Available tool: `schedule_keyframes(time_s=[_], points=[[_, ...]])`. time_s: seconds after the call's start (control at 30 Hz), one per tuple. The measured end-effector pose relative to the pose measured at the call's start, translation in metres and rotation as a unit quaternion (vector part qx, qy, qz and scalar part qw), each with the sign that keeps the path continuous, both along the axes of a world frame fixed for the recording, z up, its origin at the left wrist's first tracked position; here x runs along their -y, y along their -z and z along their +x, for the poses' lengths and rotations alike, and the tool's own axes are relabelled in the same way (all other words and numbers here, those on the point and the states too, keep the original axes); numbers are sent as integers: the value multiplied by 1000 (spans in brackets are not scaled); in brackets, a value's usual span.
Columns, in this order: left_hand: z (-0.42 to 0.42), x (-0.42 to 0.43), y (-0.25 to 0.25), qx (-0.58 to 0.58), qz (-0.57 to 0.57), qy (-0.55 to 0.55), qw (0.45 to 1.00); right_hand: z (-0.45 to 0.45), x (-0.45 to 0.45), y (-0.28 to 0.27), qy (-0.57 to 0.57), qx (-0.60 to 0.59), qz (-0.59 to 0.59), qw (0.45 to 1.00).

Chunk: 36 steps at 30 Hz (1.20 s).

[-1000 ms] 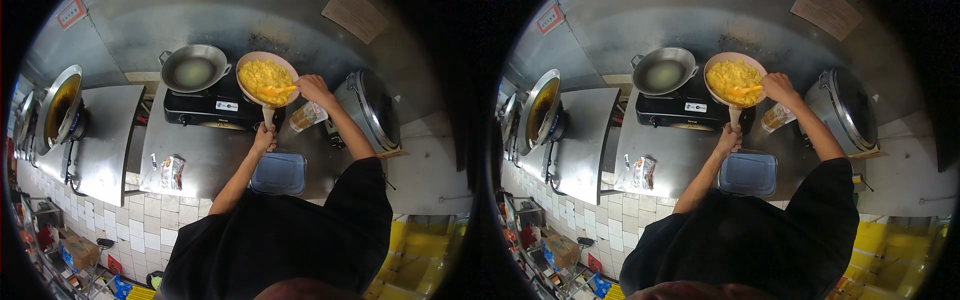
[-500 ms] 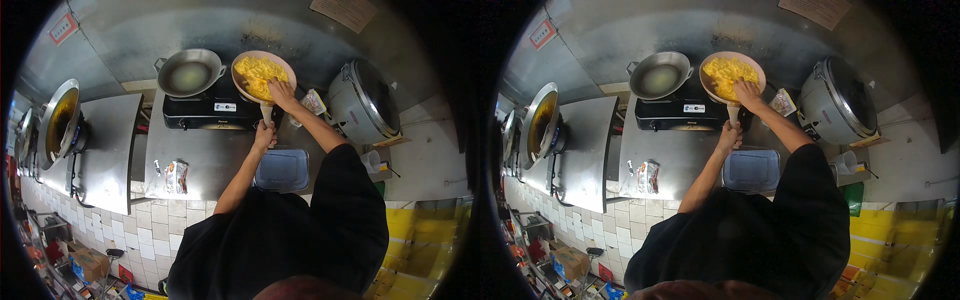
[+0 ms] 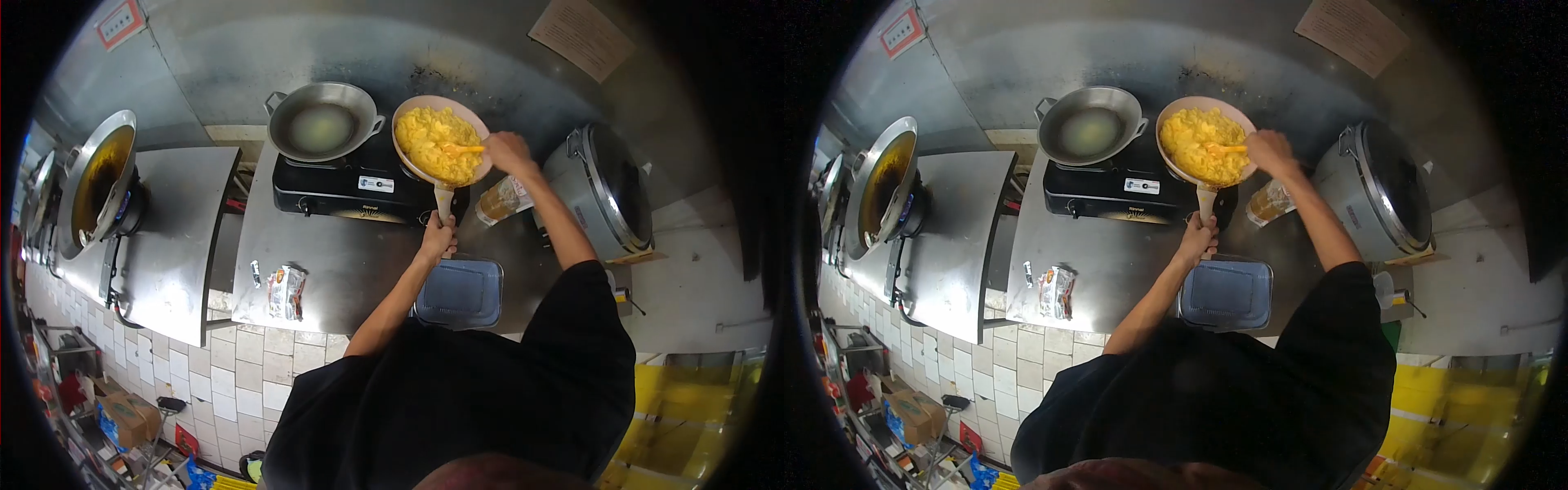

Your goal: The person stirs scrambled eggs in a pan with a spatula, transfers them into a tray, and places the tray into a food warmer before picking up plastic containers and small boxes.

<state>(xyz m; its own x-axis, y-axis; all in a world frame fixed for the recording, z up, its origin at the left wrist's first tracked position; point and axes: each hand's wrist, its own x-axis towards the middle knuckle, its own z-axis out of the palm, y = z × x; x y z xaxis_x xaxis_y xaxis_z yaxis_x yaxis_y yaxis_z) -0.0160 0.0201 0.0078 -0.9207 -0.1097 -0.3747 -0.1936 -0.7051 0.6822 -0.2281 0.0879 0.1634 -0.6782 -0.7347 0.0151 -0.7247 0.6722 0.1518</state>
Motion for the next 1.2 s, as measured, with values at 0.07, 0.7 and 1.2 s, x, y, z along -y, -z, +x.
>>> schedule_keyframes(time_s=[0.07, 0.7, 1.2], points=[[-1, 1, 2, -7, 8, 1, 1000, -26, -1, -30, -43, -21, -17, 999], [3, 5, -6, 6, 3, -13, 1000, -167, 149, 29, -331, -53, 172, 926], [3, 3, -11, 19, -10, -8, 1000, -88, -10, 40, -206, -32, 142, 968]])
